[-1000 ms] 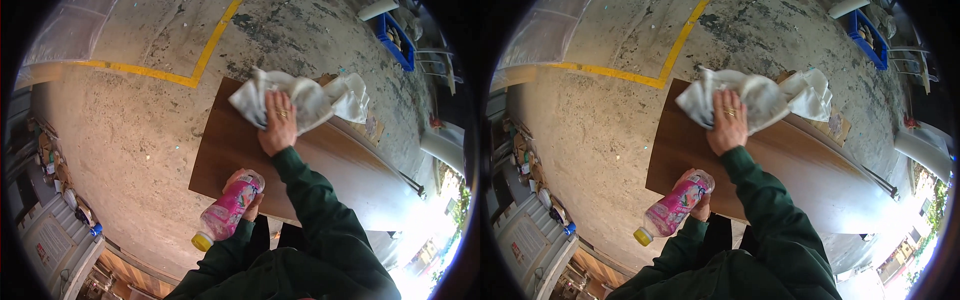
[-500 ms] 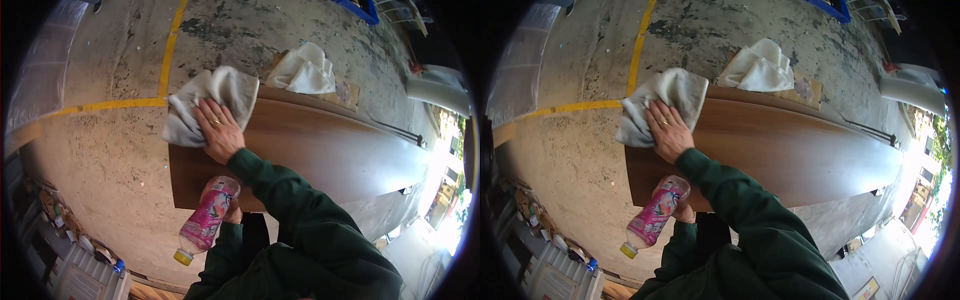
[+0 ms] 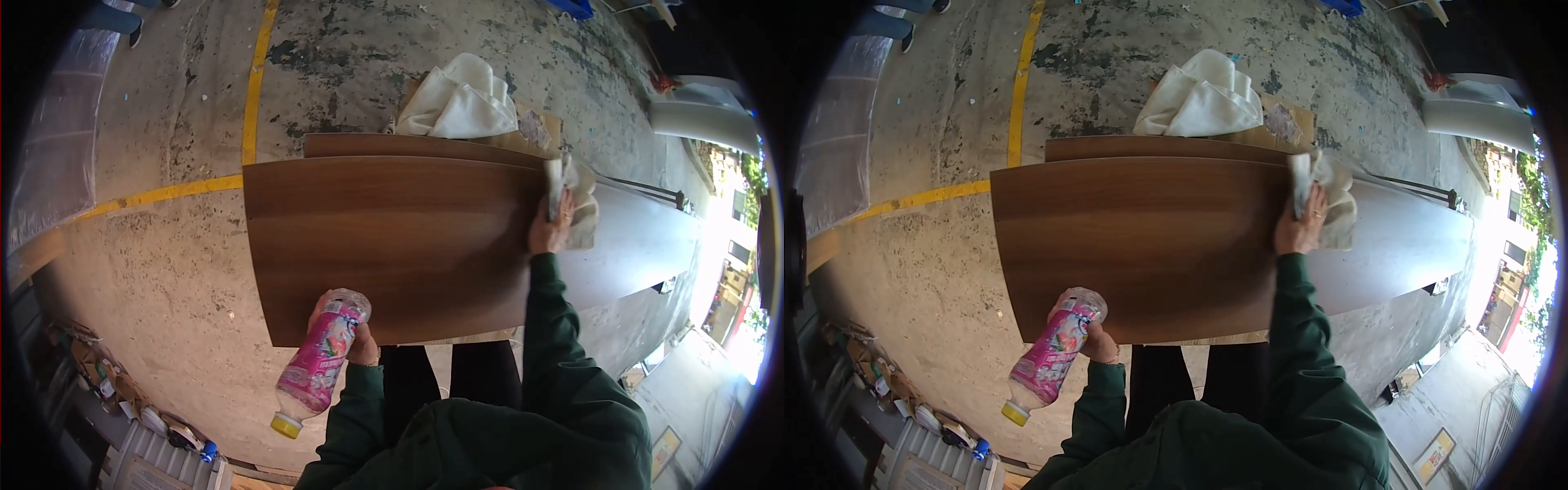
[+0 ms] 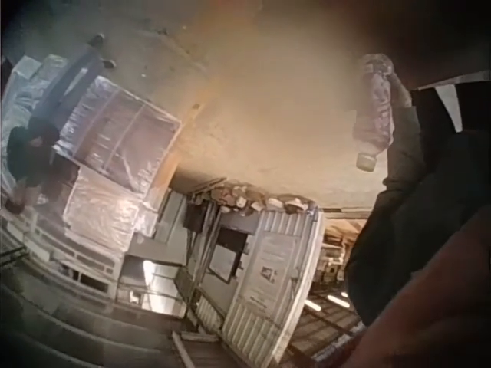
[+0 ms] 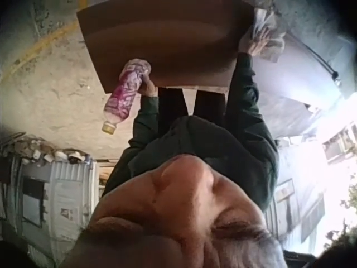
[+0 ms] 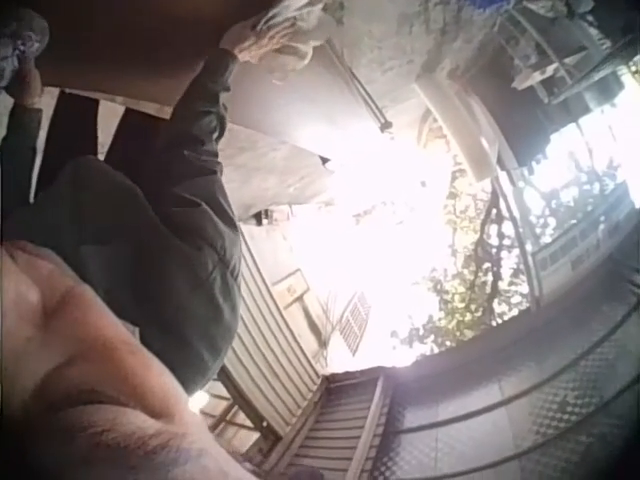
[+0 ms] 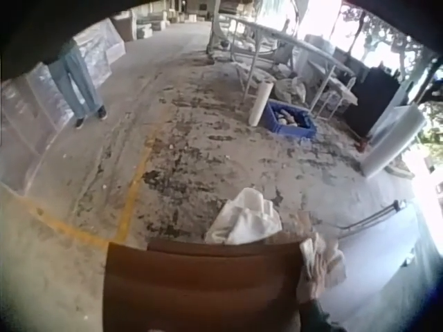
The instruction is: Clean a wood panel with a solution and cloth, then use a small tool to scrape the edges.
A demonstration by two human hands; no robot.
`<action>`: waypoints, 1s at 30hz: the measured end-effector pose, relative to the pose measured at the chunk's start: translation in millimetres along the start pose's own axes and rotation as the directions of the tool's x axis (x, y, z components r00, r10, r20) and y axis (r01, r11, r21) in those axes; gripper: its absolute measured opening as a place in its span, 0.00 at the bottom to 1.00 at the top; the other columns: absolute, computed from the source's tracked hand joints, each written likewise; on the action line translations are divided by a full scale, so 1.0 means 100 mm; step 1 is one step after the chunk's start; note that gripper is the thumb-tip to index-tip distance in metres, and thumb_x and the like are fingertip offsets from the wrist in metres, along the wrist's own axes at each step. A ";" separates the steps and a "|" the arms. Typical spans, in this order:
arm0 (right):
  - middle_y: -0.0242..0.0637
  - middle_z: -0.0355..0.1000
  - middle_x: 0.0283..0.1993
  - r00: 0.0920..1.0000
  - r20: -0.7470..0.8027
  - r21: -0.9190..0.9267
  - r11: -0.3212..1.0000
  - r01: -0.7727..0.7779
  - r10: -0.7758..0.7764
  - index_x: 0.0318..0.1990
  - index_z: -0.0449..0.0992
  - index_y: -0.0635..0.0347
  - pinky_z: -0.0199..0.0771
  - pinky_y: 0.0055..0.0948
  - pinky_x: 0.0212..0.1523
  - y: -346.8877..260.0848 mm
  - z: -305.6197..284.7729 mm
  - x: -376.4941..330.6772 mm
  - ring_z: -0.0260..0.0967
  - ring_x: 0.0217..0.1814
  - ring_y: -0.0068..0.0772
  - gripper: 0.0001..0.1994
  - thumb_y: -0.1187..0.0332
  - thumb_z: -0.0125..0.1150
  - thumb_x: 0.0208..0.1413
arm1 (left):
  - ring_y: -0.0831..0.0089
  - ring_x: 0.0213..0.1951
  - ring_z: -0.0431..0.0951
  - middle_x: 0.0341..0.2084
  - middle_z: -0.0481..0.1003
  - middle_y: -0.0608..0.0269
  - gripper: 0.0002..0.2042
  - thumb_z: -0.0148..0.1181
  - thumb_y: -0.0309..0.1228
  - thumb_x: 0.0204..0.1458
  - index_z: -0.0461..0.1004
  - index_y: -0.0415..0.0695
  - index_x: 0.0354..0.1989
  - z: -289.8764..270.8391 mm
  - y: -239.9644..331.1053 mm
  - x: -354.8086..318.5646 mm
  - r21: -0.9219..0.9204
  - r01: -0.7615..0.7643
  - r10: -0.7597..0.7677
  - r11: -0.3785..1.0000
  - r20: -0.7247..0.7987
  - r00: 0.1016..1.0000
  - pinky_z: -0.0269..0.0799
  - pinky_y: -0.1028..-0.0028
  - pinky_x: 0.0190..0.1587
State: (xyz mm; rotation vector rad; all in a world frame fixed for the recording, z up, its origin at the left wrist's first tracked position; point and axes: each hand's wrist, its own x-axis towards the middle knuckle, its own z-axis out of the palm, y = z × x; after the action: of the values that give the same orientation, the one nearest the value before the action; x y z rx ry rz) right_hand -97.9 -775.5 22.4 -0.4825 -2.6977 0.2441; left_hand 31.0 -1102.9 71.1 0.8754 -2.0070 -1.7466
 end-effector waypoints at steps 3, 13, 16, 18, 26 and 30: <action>0.47 0.56 0.62 0.975 0.112 0.217 0.962 0.163 -0.191 0.60 0.58 0.60 0.45 0.47 0.64 -0.81 0.11 -0.23 0.47 0.67 0.49 0.31 0.77 0.50 0.42 | 0.61 0.51 0.64 0.51 0.63 0.52 0.35 0.60 0.50 0.45 0.54 0.42 0.55 -0.05 -0.03 0.04 -0.013 -0.123 0.123 0.992 -0.026 0.992 0.59 0.64 0.55; 0.40 0.50 0.66 0.629 0.244 0.766 0.544 0.341 -0.738 0.58 0.60 0.60 0.41 0.40 0.67 -2.82 0.19 -0.57 0.42 0.70 0.39 0.31 0.69 0.51 0.41 | 0.59 0.54 0.61 0.53 0.60 0.50 0.37 0.60 0.51 0.46 0.53 0.41 0.58 -0.05 -0.24 -0.04 0.176 -0.245 0.261 0.953 -0.074 0.962 0.55 0.63 0.57; 0.40 0.51 0.65 0.675 0.272 0.688 0.629 0.361 -0.685 0.59 0.59 0.57 0.44 0.40 0.66 -2.26 0.19 -0.37 0.44 0.69 0.40 0.33 0.69 0.54 0.38 | 0.60 0.57 0.59 0.57 0.57 0.51 0.32 0.58 0.41 0.51 0.53 0.39 0.59 -0.06 -0.33 -0.07 0.214 -0.231 0.259 0.949 -0.113 0.959 0.52 0.64 0.59; 0.40 0.53 0.64 0.718 0.317 0.686 0.673 0.277 -0.619 0.60 0.58 0.56 0.47 0.42 0.64 -1.70 0.10 -0.17 0.47 0.67 0.42 0.38 0.70 0.58 0.32 | 0.61 0.58 0.58 0.59 0.56 0.50 0.30 0.57 0.36 0.52 0.52 0.36 0.60 -0.07 -0.33 -0.10 0.226 -0.158 0.200 0.961 -0.179 0.963 0.52 0.65 0.60; 0.41 0.64 0.54 0.929 0.232 0.339 0.919 0.202 -0.289 0.53 0.67 0.54 0.58 0.45 0.58 0.94 -0.36 0.69 0.59 0.59 0.44 0.30 0.76 0.59 0.33 | 0.62 0.54 0.64 0.51 0.65 0.54 0.27 0.59 0.40 0.49 0.58 0.39 0.52 1.31 0.34 -0.72 0.138 -0.297 0.256 0.945 0.254 0.933 0.58 0.66 0.57; 0.41 0.65 0.54 0.966 0.145 0.257 0.951 0.171 -0.213 0.52 0.68 0.55 0.57 0.39 0.60 2.08 -0.37 1.03 0.59 0.59 0.42 0.28 0.81 0.53 0.36 | 0.64 0.53 0.62 0.50 0.62 0.56 0.37 0.68 0.48 0.38 0.58 0.39 0.53 2.05 0.48 -1.16 0.223 -0.362 0.218 0.905 0.488 0.845 0.60 0.67 0.54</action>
State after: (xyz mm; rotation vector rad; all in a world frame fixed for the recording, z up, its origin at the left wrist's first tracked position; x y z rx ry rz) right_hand -110.1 -541.7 43.0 -0.1274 -2.8034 0.5758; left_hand -18.9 -869.4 95.5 0.2055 -2.6036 -1.5870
